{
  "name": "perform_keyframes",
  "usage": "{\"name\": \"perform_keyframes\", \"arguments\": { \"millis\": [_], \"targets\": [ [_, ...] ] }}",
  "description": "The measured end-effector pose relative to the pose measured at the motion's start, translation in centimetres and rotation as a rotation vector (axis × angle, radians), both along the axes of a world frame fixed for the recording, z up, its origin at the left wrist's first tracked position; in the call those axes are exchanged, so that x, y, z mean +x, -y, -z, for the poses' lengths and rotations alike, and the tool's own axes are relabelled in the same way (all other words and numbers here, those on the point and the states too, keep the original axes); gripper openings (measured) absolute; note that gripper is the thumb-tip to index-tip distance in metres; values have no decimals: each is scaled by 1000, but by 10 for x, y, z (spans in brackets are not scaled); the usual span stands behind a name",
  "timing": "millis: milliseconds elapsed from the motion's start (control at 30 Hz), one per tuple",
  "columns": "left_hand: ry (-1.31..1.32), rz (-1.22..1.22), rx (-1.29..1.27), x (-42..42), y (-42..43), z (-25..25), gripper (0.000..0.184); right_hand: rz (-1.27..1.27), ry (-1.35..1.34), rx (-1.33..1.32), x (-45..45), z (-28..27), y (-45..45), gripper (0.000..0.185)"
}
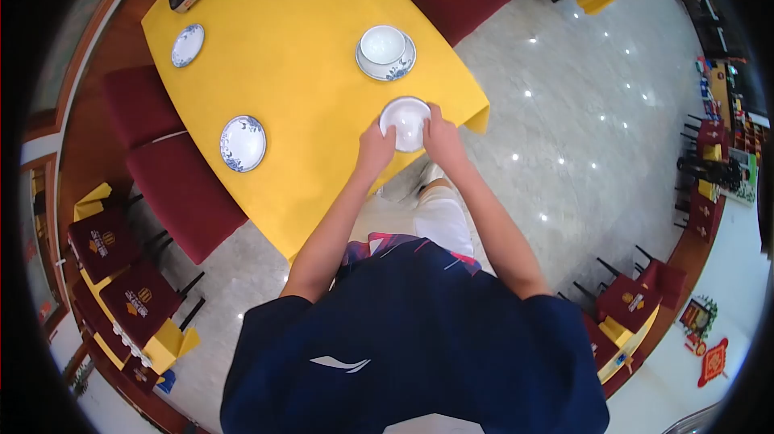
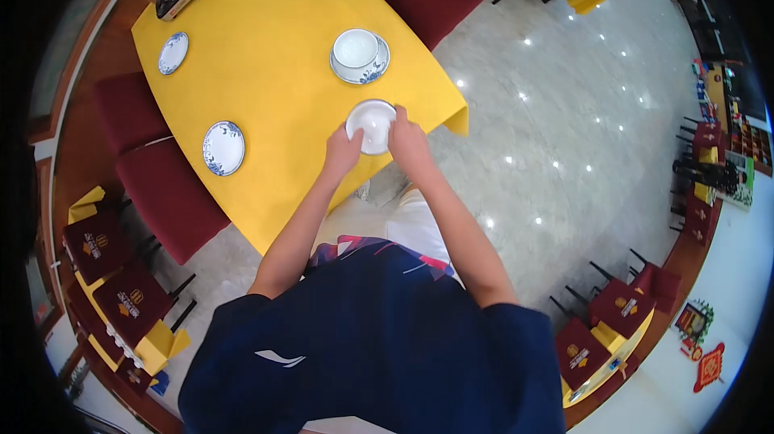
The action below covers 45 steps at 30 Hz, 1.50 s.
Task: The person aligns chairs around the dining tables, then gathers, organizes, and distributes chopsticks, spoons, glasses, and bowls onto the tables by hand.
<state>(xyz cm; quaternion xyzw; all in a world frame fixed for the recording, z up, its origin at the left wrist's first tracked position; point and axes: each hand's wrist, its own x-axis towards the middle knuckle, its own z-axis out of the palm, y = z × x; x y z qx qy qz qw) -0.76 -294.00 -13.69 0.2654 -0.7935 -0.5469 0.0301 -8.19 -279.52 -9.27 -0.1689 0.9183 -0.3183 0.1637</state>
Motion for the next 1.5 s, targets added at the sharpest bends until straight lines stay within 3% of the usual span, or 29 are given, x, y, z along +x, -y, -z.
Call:
{"name": "perform_keyframes", "arguments": {
  "millis": [167, 300, 433, 600, 733, 867, 1000, 1267, 1367, 1500],
  "targets": [
    [77, -252, -49, -91, 23, 32, 33, -310, -105, 129, -121, 35, 54, 36],
    [210, -461, 3, -144, 32, 71, 32, -498, -41, 126, -202, 61, 86, 38],
    [315, -575, 39, -184, 32, 61, 33, -642, 26, 195, -248, 68, 107, 37],
    [385, -699, 126, -193, 28, 74, 35, -753, 131, 214, -274, 63, 123, 43],
    [195, -800, 321, -198, 23, 69, 29, -870, 55, 287, -283, 68, 131, 43],
    [205, -794, 256, -198, 25, 81, 28, -949, 0, 365, -282, 68, 134, 39],
    [196, -860, 325, -204, 14, 48, 38, -1038, -21, 423, -291, 74, 137, 39],
    [235, -1045, 257, -222, 0, 67, 42, -1098, 210, 199, -316, 109, 140, 43],
    [343, -1123, 180, -238, -15, 48, 37, -1213, 310, 163, -333, 117, 141, 44],
    [297, -1304, 194, -272, -69, 4, 31, -1372, 423, 145, -358, 87, 125, 42]
  ]
}}
